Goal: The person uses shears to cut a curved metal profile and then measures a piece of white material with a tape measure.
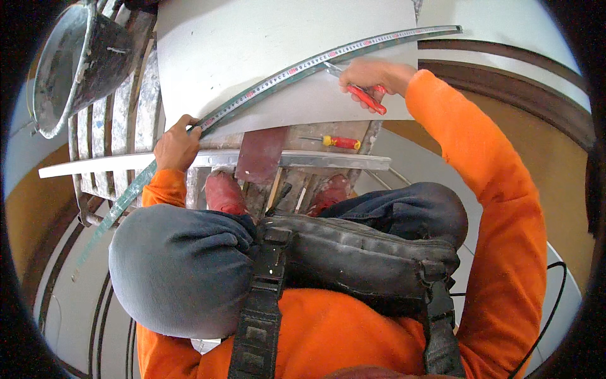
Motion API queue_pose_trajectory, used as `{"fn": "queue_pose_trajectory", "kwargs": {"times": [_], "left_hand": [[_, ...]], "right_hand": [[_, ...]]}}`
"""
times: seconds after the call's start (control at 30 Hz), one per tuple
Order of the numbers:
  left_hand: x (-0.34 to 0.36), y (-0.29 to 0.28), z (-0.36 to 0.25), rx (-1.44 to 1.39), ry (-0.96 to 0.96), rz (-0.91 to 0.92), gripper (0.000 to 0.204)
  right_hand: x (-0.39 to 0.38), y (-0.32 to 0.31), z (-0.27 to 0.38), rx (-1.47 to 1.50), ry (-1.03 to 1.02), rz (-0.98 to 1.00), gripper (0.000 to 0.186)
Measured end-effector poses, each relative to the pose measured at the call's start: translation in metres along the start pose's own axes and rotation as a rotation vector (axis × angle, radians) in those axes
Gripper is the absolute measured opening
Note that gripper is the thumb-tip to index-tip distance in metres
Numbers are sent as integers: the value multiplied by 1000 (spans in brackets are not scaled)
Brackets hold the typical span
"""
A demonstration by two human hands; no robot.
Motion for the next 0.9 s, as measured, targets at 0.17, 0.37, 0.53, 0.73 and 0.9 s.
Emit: {"fn": "queue_pose_trajectory", "kwargs": {"times": [0.17,0.37,0.53,0.73,0.9], "left_hand": [[-2,-1,0,-3,-5,11,34],[2,3,2,-45,-39,37,34],[11,4,8,-55,-46,62,36],[13,-1,9,-129,-7,101,38],[0,-16,5,-120,38,61,40]], "right_hand": [[-15,2,12,-133,39,29,19],[3,6,-24,44,-60,-88,23],[5,37,-57,-72,-170,-149,26],[-40,-25,-19,-454,-623,-894,32],[-13,-36,1,-576,-662,-825,37]]}}
Point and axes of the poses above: each hand's wrist, its own x-axis towards the middle knuckle, its own y-axis out of the palm, z = x × y, the point moved 9 cm from there along x, towards the middle knuckle, and after that the axes turned 9 degrees about -y, right-handed, at the moved point
